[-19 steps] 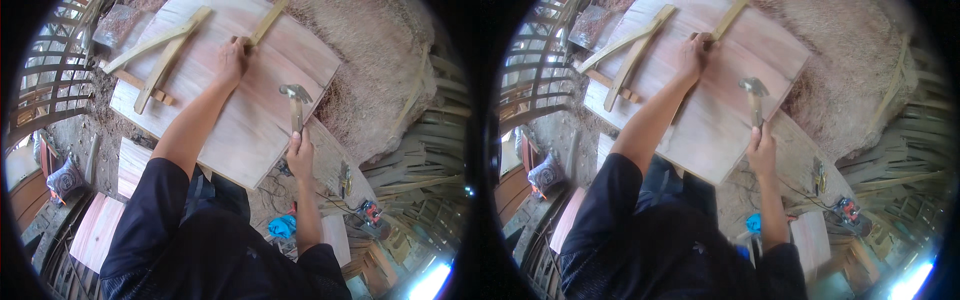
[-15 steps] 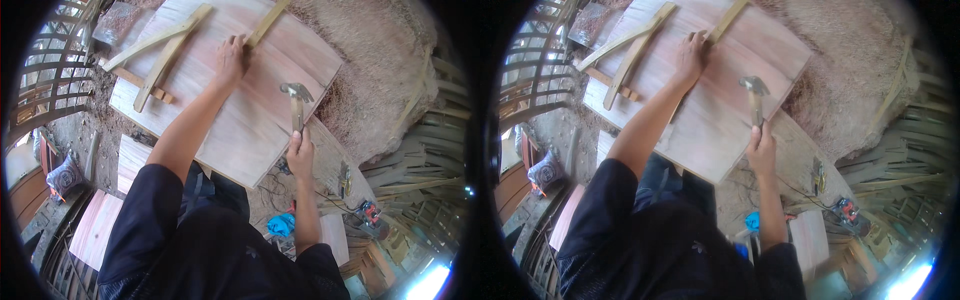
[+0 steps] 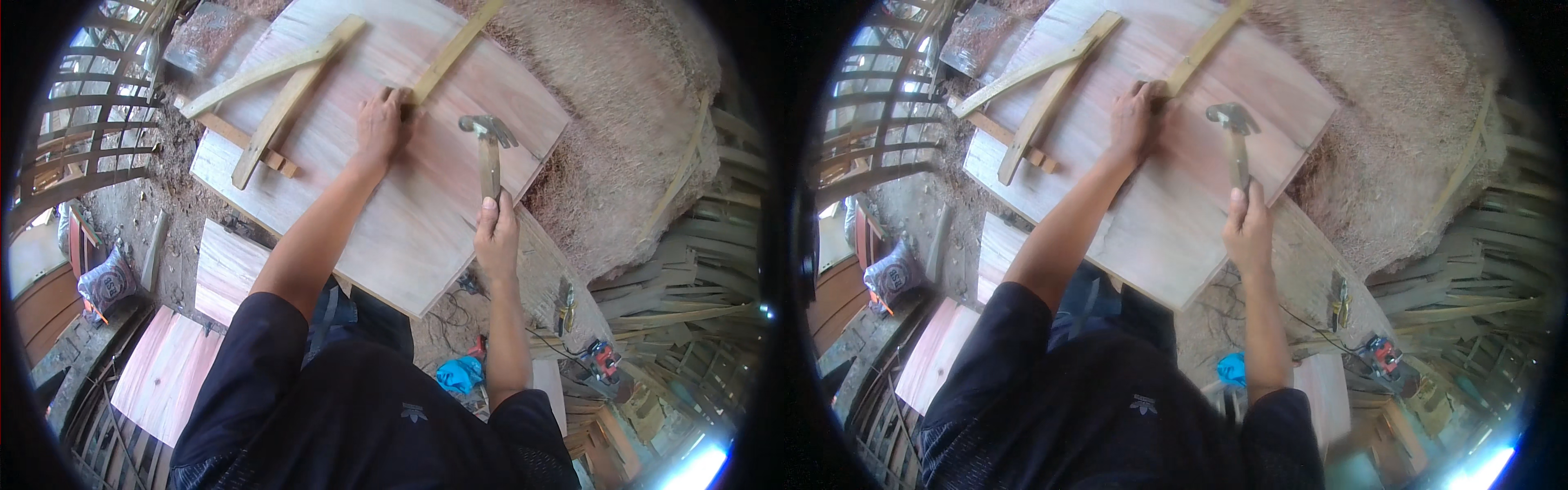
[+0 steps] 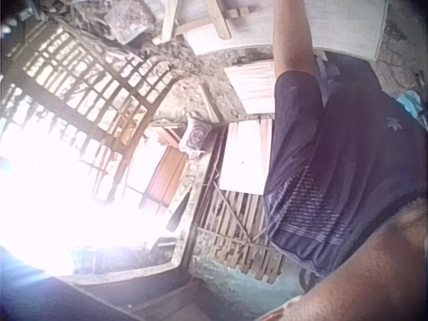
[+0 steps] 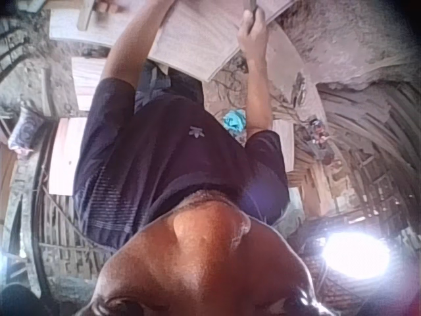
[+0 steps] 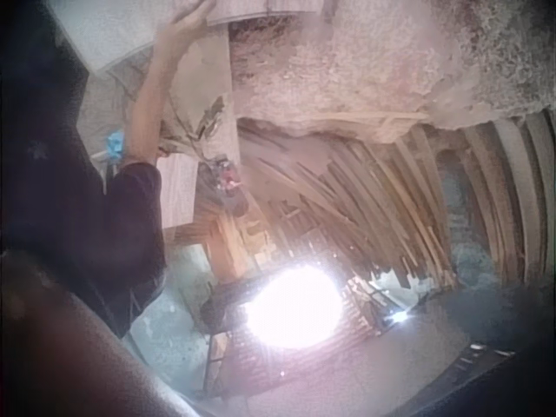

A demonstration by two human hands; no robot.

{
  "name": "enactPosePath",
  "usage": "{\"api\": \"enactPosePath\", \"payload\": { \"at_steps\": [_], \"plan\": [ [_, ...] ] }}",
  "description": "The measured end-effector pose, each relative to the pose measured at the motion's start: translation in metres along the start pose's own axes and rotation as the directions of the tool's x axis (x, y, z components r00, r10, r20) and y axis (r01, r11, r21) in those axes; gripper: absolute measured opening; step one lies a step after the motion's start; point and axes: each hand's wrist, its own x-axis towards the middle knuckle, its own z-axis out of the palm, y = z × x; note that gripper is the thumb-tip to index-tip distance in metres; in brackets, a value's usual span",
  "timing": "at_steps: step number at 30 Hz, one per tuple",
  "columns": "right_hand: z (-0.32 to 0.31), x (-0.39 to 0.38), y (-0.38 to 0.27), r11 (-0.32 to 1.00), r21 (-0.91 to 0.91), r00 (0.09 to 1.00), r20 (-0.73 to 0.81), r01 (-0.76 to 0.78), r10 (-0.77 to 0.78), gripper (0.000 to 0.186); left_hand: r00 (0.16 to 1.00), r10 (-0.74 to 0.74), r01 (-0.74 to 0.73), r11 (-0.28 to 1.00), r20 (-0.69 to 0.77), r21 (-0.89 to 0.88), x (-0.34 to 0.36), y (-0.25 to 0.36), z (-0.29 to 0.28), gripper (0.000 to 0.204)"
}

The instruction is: Measuring, hammering, and routing wooden panels in a workshop environment.

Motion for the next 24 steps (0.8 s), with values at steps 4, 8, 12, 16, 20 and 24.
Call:
{"api": "enactPosePath", "payload": {
  "at_steps": [4, 8, 12, 16, 20, 24],
  "plan": [
    [-0.001, -0.012, 0.017, 0.991, -0.009, 0.986, -0.105, 0.131, -0.131, 0.025, 0.986, -0.089, 0.104, 0.989, 0.139, -0.106, -0.006, -0.001, -0.021, 0.035],
    [-0.006, -0.029, 0.017, 0.987, 0.087, 0.976, -0.179, 0.138, -0.121, 0.026, 0.853, -0.267, 0.499, 0.668, 0.448, -0.552, -0.031, 0.025, -0.083, 0.035],
    [-0.016, -0.038, 0.011, 0.967, 0.235, 0.978, -0.201, 0.098, -0.051, 0.027, 0.81, -0.252, 0.567, 0.567, 0.53, -0.597, -0.056, 0.028, -0.108, 0.038],
    [-0.026, -0.048, 0.015, 0.951, 0.291, 0.967, -0.254, 0.102, -0.026, 0.029, 0.775, -0.153, 0.588, 0.53, 0.613, -0.611, -0.066, 0.037, -0.125, 0.043],
    [-0.039, -0.063, 0.022, 0.959, 0.258, 0.946, -0.322, 0.119, -0.031, 0.029, 0.733, -0.096, 0.604, 0.545, 0.673, -0.581, -0.073, 0.043, -0.133, 0.047],
    [-0.061, -0.102, 0.037, 0.967, 0.25, 0.894, -0.442, 0.041, 0.076, 0.028, 0.516, -0.007, 0.716, 0.553, 0.857, -0.426, -0.089, 0.065, -0.125, 0.051]
  ]
}}
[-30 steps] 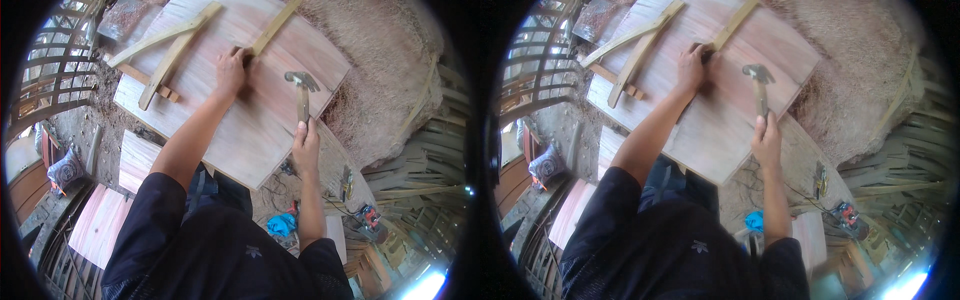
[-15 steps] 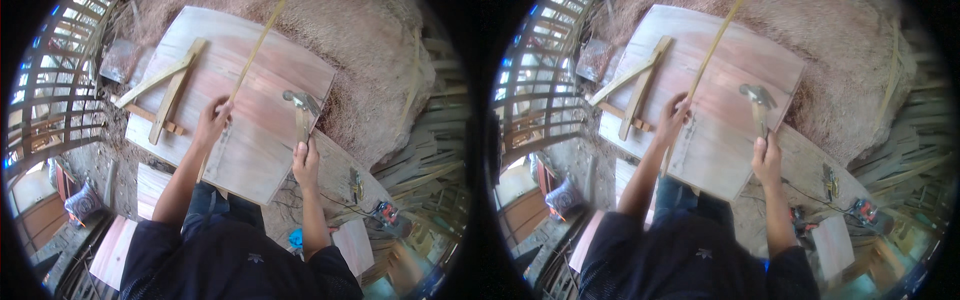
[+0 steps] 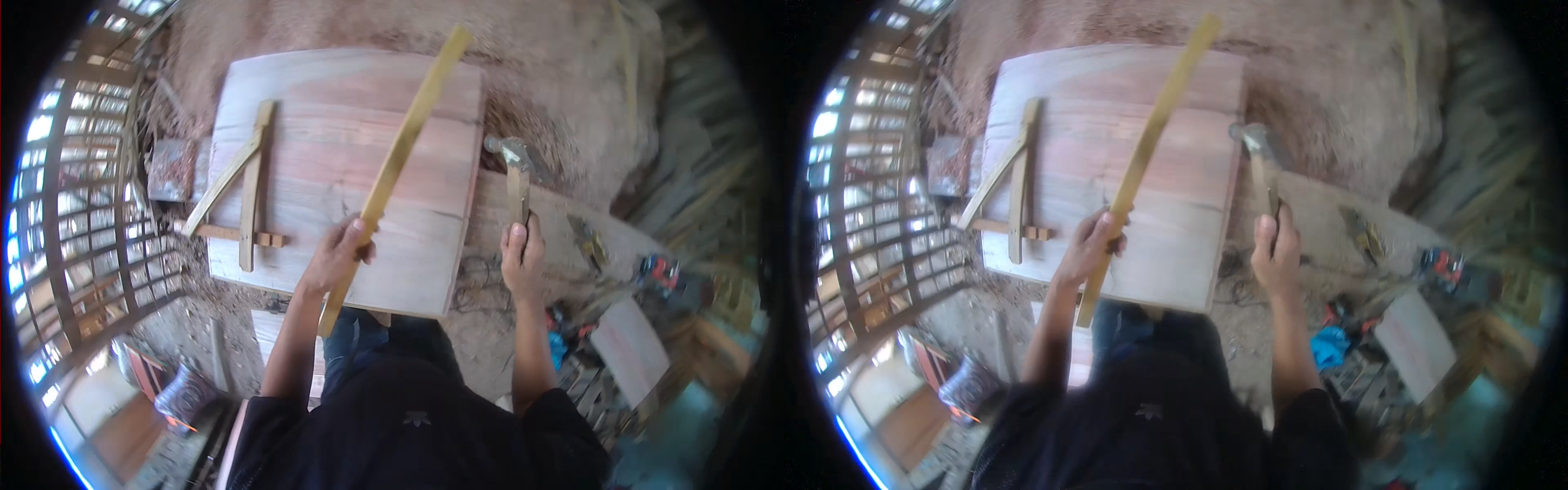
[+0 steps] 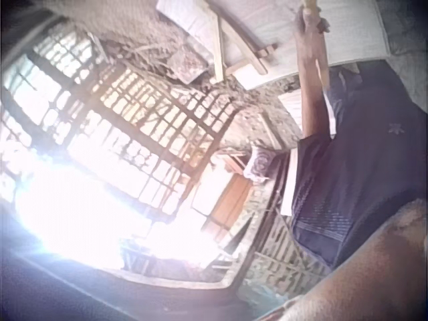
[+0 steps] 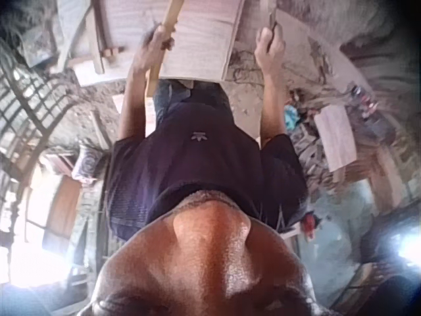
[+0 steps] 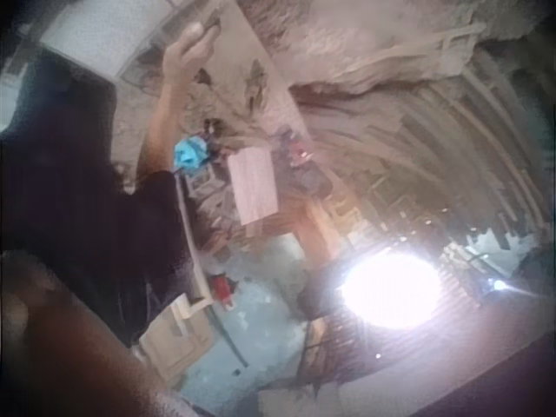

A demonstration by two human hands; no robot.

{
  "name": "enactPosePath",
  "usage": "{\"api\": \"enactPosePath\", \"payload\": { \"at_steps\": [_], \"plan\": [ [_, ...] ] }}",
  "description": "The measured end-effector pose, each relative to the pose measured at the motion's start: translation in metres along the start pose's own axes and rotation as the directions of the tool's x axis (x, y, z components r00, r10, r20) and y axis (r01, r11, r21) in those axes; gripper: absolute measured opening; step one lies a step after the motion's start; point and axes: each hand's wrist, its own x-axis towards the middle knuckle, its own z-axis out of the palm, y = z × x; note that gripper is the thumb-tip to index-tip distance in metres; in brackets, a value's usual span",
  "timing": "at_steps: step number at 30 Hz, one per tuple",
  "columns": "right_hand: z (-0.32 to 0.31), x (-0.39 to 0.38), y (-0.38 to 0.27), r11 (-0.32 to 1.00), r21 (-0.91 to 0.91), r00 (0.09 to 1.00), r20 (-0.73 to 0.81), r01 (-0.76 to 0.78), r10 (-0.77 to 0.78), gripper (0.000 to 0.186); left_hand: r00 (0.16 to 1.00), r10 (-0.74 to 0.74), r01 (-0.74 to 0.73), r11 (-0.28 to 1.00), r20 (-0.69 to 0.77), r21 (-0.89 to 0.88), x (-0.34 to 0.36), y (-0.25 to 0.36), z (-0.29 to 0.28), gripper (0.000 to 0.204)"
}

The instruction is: Measuring, hammering, and routing wooden panels in a workshop environment.

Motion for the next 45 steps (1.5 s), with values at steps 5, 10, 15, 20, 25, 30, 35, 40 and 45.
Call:
{"api": "enactPosePath", "payload": {
  "at_steps": [5, 10, 15, 20, 25, 30, 35, 40, 45],
  "plan": [
    [-0.062, -0.058, 0.037, 0.986, 0.034, 0.964, -0.204, -0.166, 0.169, 0.023, 0.937, -0.219, 0.202, 0.975, 0.273, 0.091, -0.01, -0.029, 0.043, 0.052],
    [-0.098, -0.108, 0.061, 0.857, 0.394, 0.79, -0.379, -0.333, 0.481, 0.03, 0.903, -0.33, 0.269, 0.934, 0.277, 0.235, -0.019, -0.052, 0.067, 0.048],
    [-0.105, -0.123, 0.065, 0.807, 0.398, 0.751, -0.333, -0.437, 0.571, 0.026, 0.884, -0.434, 0.406, 0.897, 0.172, 0.178, -0.034, -0.041, 0.088, 0.045],
    [-0.09, -0.103, 0.053, 0.847, 0.287, 0.796, -0.304, -0.447, 0.523, 0.026, 0.864, -0.465, 0.418, 0.876, 0.193, 0.241, -0.03, -0.049, 0.088, 0.046],
    [-0.078, -0.061, 0.049, 0.937, -0.143, 0.942, -0.164, -0.317, 0.294, 0.025, 0.836, -0.528, 0.499, 0.845, 0.148, 0.194, -0.028, -0.061, 0.092, 0.043],
    [-0.057, -0.032, 0.028, 0.956, -0.271, 0.99, -0.11, -0.114, 0.087, 0.025, 0.849, -0.512, 0.491, 0.856, 0.13, 0.165, -0.033, -0.06, 0.099, 0.041],
    [-0.04, -0.023, 0.07, 0.864, -0.45, 0.958, 0.053, -0.228, 0.28, 0.028, 0.841, -0.528, 0.51, 0.847, 0.121, 0.148, -0.034, -0.052, 0.109, 0.04],
    [-0.049, -0.019, 0.041, 0.917, -0.342, 0.978, -0.026, -0.205, 0.209, 0.023, 0.853, -0.511, 0.494, 0.855, 0.104, 0.157, -0.035, -0.054, 0.106, 0.04],
    [-0.052, -0.012, 0.072, 0.851, -0.507, 0.972, 0.094, -0.139, 0.215, 0.024, 0.832, -0.543, 0.512, 0.831, 0.114, 0.218, -0.029, -0.047, 0.107, 0.041]
  ]
}}
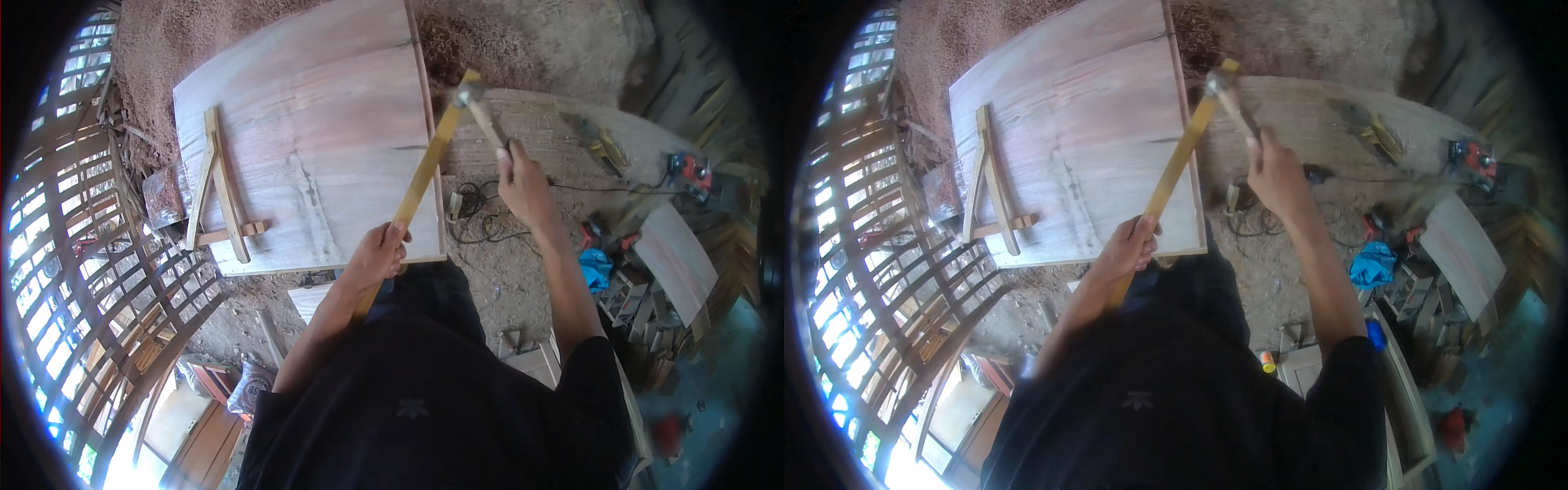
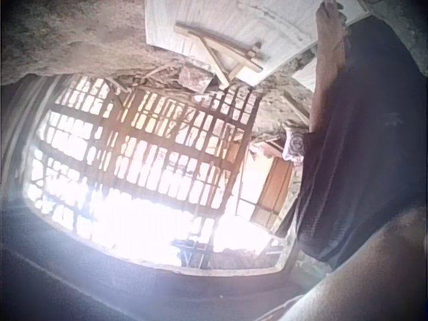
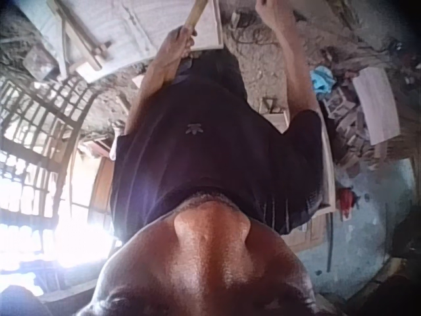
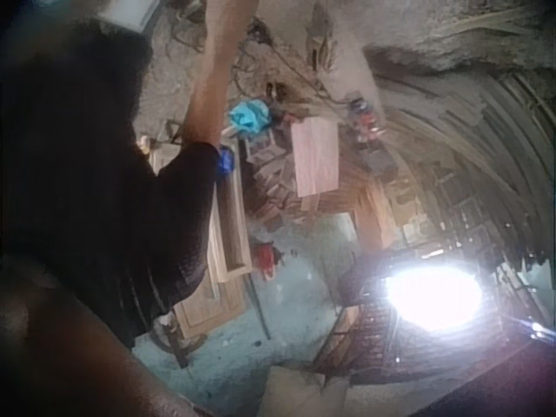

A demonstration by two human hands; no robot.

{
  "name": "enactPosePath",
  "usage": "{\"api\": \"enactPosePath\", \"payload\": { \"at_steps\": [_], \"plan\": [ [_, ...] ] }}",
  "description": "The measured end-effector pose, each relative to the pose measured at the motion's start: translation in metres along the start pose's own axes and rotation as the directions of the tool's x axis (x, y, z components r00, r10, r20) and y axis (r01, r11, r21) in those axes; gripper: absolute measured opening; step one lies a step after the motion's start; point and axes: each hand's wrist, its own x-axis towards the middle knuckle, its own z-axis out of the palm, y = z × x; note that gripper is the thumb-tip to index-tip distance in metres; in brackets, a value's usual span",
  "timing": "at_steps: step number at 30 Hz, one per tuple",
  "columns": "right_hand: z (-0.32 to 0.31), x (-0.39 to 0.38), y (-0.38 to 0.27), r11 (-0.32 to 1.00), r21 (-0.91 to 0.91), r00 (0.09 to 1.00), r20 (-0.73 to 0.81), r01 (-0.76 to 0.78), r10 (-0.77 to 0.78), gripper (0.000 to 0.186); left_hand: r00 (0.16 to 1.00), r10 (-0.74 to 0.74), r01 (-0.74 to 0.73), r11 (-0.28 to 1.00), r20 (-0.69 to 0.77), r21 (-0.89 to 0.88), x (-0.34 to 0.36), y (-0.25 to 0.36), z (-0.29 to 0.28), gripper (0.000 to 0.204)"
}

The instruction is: Measuring, hammering, and routing wooden panels in a workshop environment.

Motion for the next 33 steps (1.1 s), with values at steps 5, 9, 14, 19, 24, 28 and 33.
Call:
{"api": "enactPosePath", "payload": {
  "at_steps": [5, 9, 14, 19, 24, 28, 33],
  "plan": [
    [-0.021, -0.001, -0.032, 0.984, 0.176, 0.995, -0.098, -0.018, 0.035, 0.023, 1.0, 0.013, -0.013, 1.0, -0.027, -0.009, -0.004, -0.001, 0.003, 0.041],
    [-0.011, -0.003, -0.018, 0.991, 0.135, 0.994, -0.105, 0.009, 0.006, 0.024, 1.0, -0.018, 0.017, 0.999, -0.009, -0.045, -0.009, 0.013, 0.008, 0.044],
    [-0.019, 0.008, -0.019, 0.98, 0.129, 0.987, 0.075, -0.15, 0.141, 0.024, 0.998, -0.061, 0.06, 0.998, -0.026, -0.034, -0.016, 0.031, 0.009, 0.043],
    [-0.044, 0.015, -0.031, 0.992, 0.121, 1.0, 0.013, -0.023, 0.021, 0.03, 0.994, -0.089, 0.092, 0.995, -0.059, 0.043, -0.02, 0.039, 0.014, 0.041],
    [-0.014, 0.013, 0.01, 0.999, 0.017, 0.99, 0.141, -0.033, 0.03, 0.031, 0.996, -0.06, 0.064, 0.996, -0.071, 0.061, -0.014, 0.037, 0.015, 0.044],
    [-0.043, 0.02, -0.015, 0.989, 0.144, 0.996, 0.078, -0.042, 0.031, 0.031, 0.995, -0.077, 0.081, 0.996, -0.07, 0.049, -0.02, 0.04, 0.014, 0.045],
    [-0.03, 0.03, 0.017, 0.999, 0.005, 0.984, 0.176, -0.041, 0.039, 0.029, 0.994, -0.05, 0.06, 0.993, -0.098, 0.105, -0.016, 0.037, 0.019, 0.046]
  ]
}}
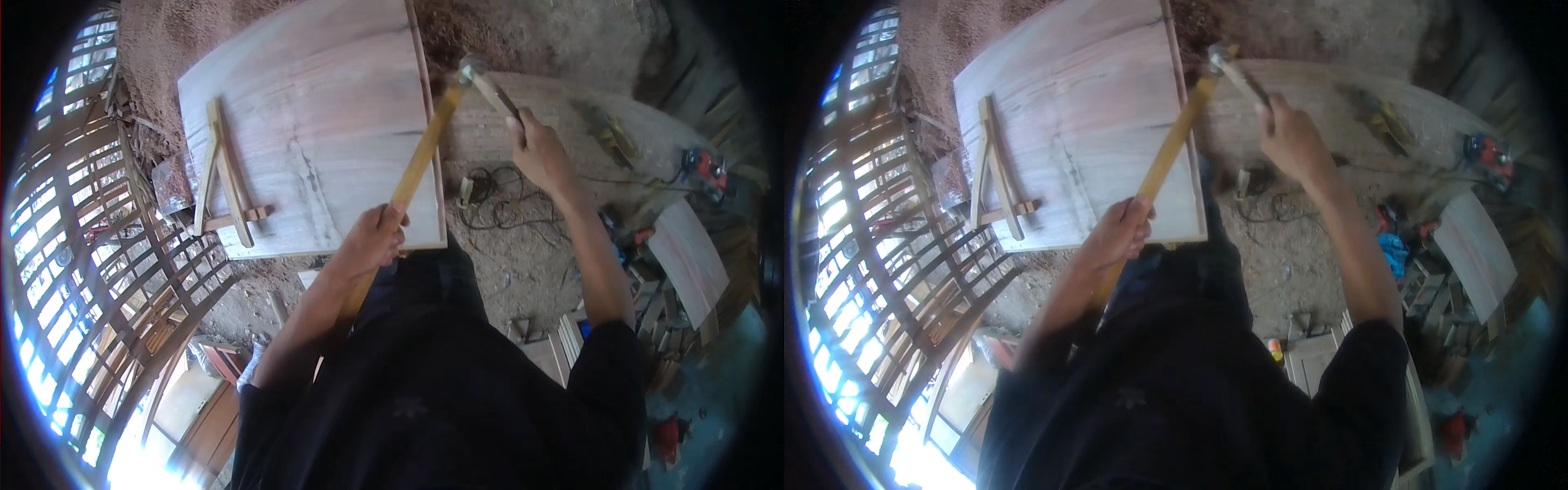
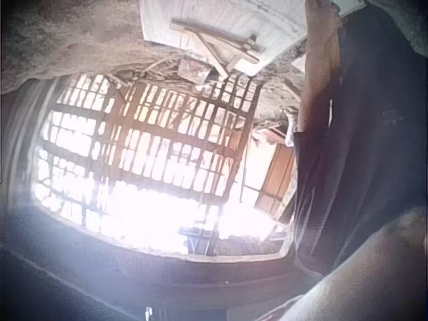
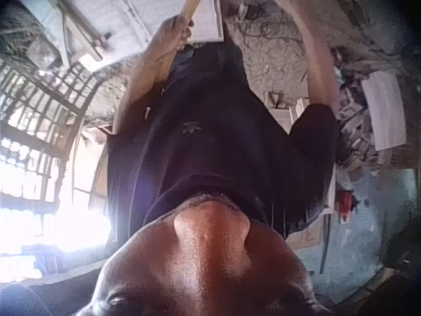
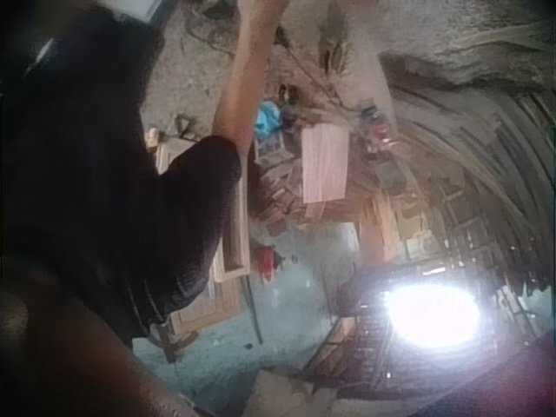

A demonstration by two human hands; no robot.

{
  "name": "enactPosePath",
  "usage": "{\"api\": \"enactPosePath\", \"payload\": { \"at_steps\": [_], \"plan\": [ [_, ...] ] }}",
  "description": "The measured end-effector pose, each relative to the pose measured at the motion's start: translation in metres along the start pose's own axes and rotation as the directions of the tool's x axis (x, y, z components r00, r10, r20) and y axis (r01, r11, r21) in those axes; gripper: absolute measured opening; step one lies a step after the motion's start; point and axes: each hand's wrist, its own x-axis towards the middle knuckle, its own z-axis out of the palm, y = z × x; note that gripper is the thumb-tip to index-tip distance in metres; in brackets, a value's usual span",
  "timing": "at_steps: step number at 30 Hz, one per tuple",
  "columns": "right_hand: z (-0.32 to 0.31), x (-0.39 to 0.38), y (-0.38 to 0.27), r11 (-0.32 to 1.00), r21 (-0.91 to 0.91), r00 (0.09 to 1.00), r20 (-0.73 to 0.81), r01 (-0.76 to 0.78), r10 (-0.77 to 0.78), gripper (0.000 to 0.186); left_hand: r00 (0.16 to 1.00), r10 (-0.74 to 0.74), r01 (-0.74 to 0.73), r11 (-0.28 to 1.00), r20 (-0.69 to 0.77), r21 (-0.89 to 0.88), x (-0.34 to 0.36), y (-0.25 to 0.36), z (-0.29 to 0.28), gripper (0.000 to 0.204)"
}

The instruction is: Measuring, hammering, and routing wooden panels in a workshop environment.

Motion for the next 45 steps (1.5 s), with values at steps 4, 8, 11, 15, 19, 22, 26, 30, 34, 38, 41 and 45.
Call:
{"api": "enactPosePath", "payload": {
  "at_steps": [4, 8, 11, 15, 19, 22, 26, 30, 34, 38, 41, 45],
  "plan": [
    [-0.026, -0.01, -0.038, 0.984, 0.128, 0.992, 0.049, -0.125, 0.119, 0.035, 1.0, -0.002, 0.002, 0.999, -0.007, -0.04, -0.005, -0.002, -0.003, 0.046],
    [-0.008, -0.001, -0.02, 0.997, 0.0, 0.996, 0.052, -0.073, 0.073, 0.039, 1.0, -0.006, 0.006, 0.999, 0.016, -0.046, -0.002, 0.0, -0.007, 0.045],
    [-0.027, -0.019, -0.032, 0.97, 0.212, 0.977, -0.149, -0.118, 0.151, 0.043, 0.999, 0.013, -0.009, 0.996, 0.051, -0.087, -0.012, 0.007, -0.016, 0.046],
    [-0.027, -0.036, -0.028, 0.902, 0.427, 0.93, -0.303, -0.063, 0.208, 0.043, 0.981, 0.169, -0.182, 0.971, -0.094, -0.155, -0.035, 0.013, -0.046, 0.056],
    [-0.003, -0.056, -0.015, 0.767, 0.639, 0.869, -0.347, -0.056, 0.354, 0.044, 0.869, 0.316, -0.345, 0.939, -0.382, -0.008, 0.007, -0.025, -0.11, 0.053],
    [0.025, -0.065, -0.008, 0.756, 0.637, 0.889, -0.249, -0.149, 0.385, 0.046, 0.693, 0.401, -0.355, 0.913, -0.599, 0.201, 0.058, -0.049, -0.155, 0.046],
    [0.047, -0.08, 0.003, 0.783, 0.544, 0.906, -0.093, -0.301, 0.413, 0.05, 0.359, 0.66, -0.245, 0.749, -0.66, 0.615, 0.091, -0.04, -0.163, 0.04],
    [0.057, -0.078, -0.027, 0.802, 0.544, 0.941, -0.061, -0.248, 0.332, 0.049, 0.229, 0.738, -0.189, 0.673, -0.634, 0.715, 0.115, -0.052, -0.18, 0.041],
    [0.055, -0.073, -0.055, 0.794, 0.573, 0.958, -0.05, -0.204, 0.282, 0.046, 0.165, 0.729, 0.042, 0.668, -0.664, 0.743, 0.112, -0.04, -0.159, 0.046],
    [0.058, -0.056, -0.097, 0.889, 0.438, 0.983, -0.058, -0.134, 0.177, 0.041, 0.12, 0.692, -0.026, 0.719, -0.711, 0.695, 0.112, -0.042, -0.161, 0.048],
    [0.075, -0.036, -0.122, 0.943, 0.329, 0.998, -0.058, 0.04, -0.023, 0.038, 0.065, 0.68, -0.166, 0.729, -0.73, 0.665, 0.116, -0.044, -0.166, 0.039],
    [0.099, -0.007, -0.166, 0.934, 0.227, 0.959, 0.001, 0.277, -0.285, 0.034, 0.025, 0.697, -0.302, 0.689, -0.717, 0.659, 0.123, -0.049, -0.175, 0.028]
  ]
}}
